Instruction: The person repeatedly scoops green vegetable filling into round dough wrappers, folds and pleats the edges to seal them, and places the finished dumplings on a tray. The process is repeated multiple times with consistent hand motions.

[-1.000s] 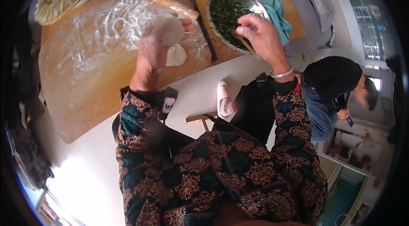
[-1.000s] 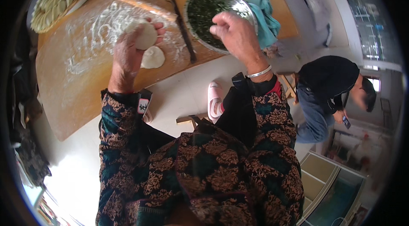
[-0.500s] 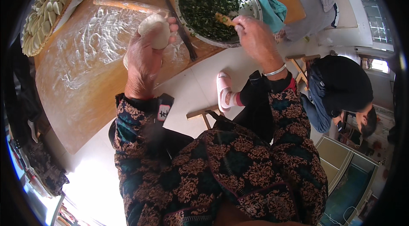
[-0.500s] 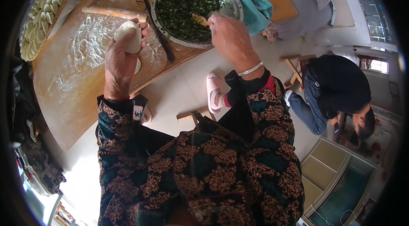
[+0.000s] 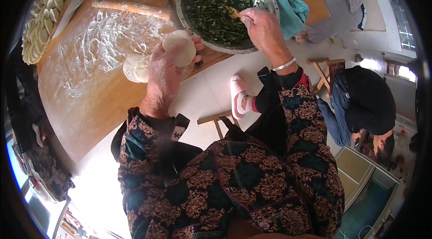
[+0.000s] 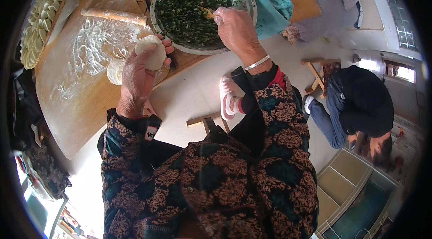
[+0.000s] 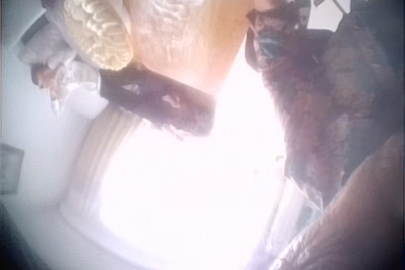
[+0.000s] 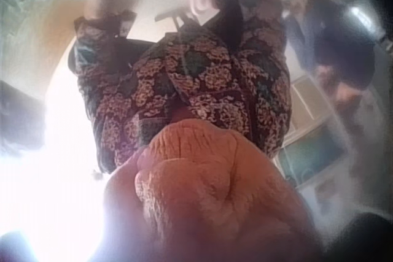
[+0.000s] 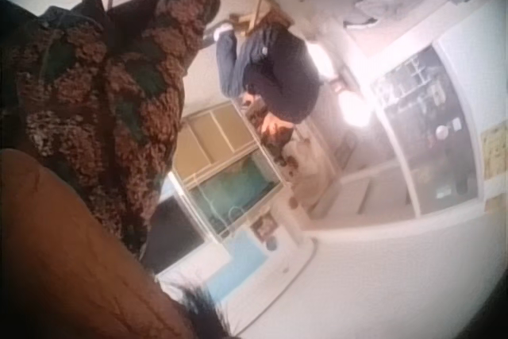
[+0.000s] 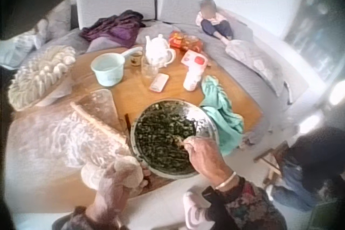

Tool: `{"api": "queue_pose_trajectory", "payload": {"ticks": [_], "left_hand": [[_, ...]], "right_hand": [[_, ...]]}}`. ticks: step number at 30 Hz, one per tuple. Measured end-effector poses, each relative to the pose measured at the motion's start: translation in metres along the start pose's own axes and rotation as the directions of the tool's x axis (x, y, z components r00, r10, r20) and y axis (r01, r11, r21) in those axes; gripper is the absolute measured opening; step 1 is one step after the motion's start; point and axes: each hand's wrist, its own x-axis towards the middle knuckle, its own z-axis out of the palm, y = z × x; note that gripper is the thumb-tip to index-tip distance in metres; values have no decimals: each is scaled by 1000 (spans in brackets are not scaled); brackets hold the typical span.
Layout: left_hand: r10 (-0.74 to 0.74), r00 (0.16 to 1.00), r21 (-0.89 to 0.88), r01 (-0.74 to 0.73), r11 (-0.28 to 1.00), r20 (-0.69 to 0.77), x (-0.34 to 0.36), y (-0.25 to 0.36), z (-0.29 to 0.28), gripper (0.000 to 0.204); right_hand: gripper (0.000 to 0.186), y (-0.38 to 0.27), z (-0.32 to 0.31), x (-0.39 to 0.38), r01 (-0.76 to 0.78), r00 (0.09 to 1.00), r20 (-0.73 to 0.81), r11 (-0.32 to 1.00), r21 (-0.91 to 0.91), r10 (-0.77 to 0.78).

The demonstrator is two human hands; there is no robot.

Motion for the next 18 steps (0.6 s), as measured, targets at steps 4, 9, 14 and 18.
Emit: {"api": "queue_pose_trajectory", "payload": {"ticks": [4,9,14,18], "left_hand": [[1,1000,37,-1,999,5,-3,1,-1,33],[14,1000,70,-15,997,8,-4,4,-4,33],[20,1000,71,-21,997,14,-6,5,-4,33],[28,1000,88,-28,996,0,-8,10,-4,33]], "right_hand": [[13,-15,2,6,-53,998,40,997,60,51],[14,-38,6,9,-87,987,146,985,147,65],[18,-42,2,19,-356,906,338,890,285,254],[21,-40,-1,25,-580,803,492,627,520,335]]}}
